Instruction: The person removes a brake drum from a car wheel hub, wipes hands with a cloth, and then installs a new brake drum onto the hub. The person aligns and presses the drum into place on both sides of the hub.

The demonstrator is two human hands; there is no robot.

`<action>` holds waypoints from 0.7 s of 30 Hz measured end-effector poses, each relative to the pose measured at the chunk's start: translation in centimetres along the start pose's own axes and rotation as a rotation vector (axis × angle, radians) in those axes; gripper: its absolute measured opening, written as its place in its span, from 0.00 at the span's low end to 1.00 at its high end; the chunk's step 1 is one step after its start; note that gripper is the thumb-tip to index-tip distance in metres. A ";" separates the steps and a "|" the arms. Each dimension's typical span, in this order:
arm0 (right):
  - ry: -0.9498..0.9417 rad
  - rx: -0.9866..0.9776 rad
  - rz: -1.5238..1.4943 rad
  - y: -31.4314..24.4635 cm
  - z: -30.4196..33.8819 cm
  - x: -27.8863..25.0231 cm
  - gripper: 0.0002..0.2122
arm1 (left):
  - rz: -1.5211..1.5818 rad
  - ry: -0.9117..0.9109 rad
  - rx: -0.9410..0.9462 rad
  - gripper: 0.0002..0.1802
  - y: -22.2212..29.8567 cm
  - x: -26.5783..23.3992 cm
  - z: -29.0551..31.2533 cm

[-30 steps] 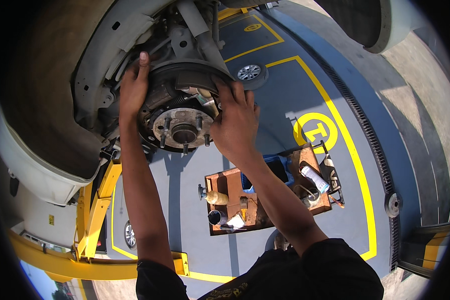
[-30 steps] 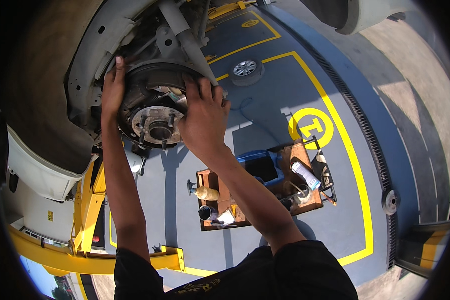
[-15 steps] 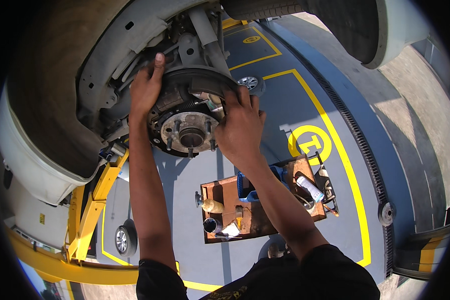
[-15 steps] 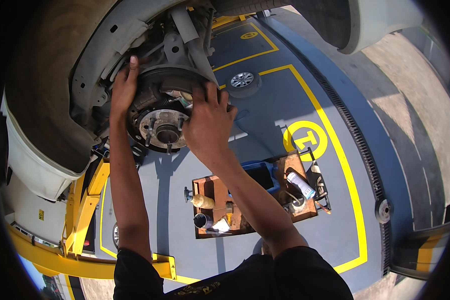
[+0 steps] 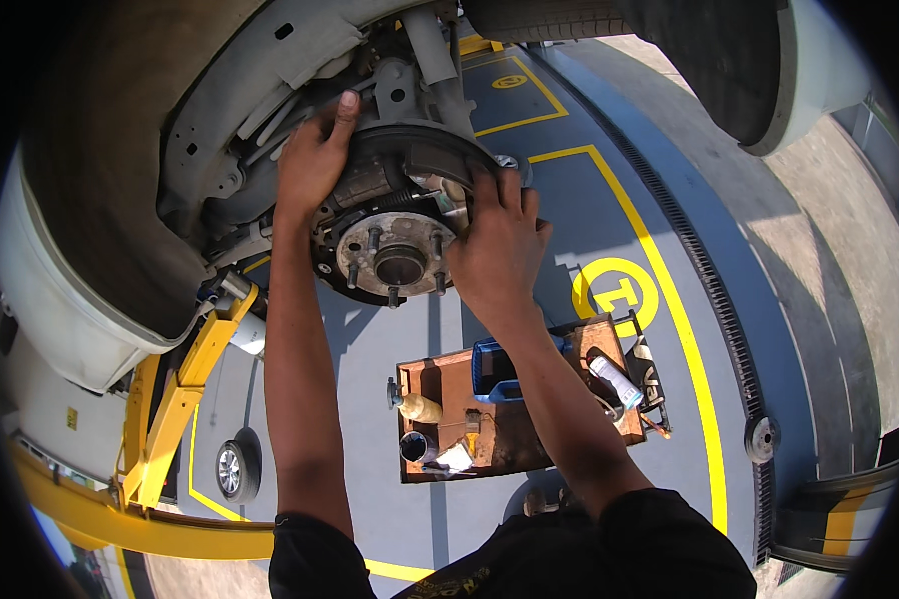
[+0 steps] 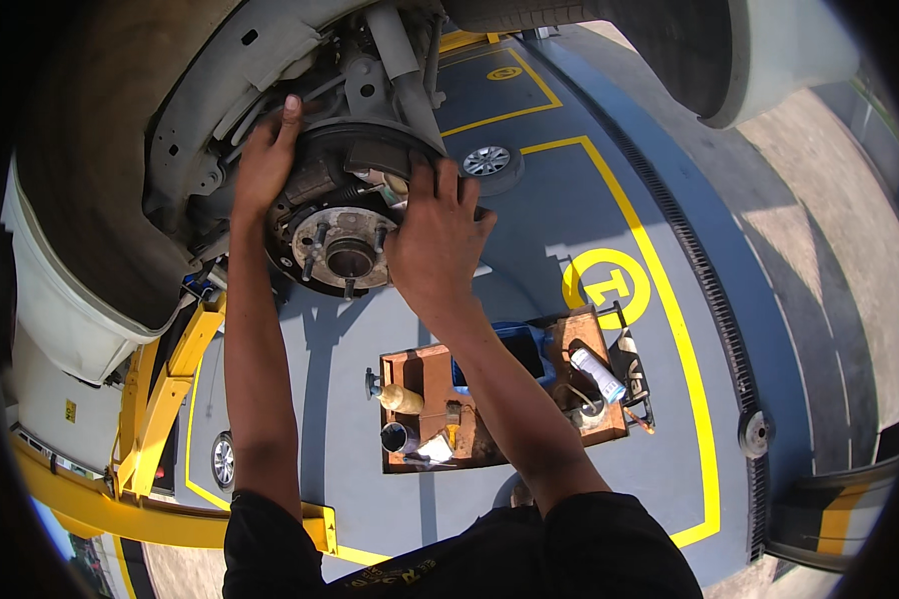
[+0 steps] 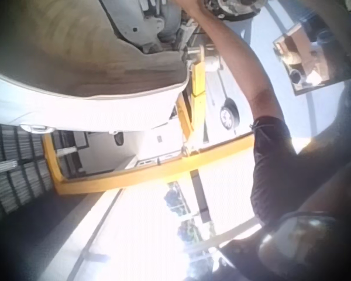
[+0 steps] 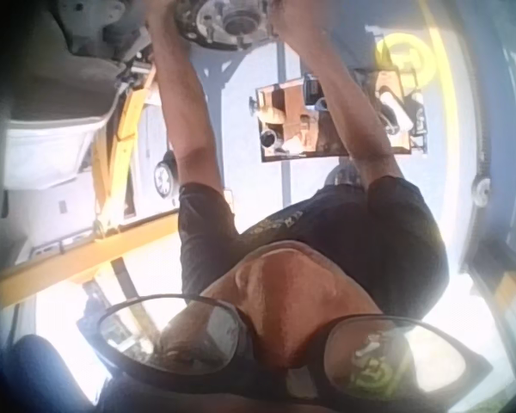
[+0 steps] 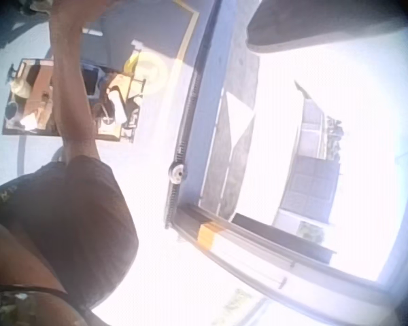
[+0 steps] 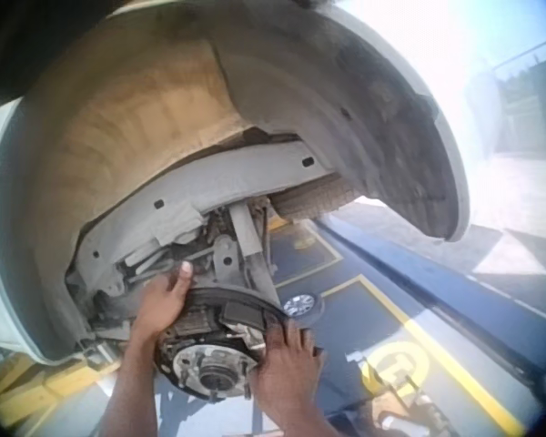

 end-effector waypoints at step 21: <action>-0.003 0.237 -0.273 4.5 3.6 1.3 0.32 | -0.038 0.013 0.014 0.53 0.4 -0.2 0.0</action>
Point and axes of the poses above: each hand's wrist, its own z-axis away from the middle knuckle, its own x-axis out of the palm, y = z × x, the point moved 7 cm from there along -z, towards the middle knuckle, and after that the axes turned 6 degrees about y, right-handed, at the moved point
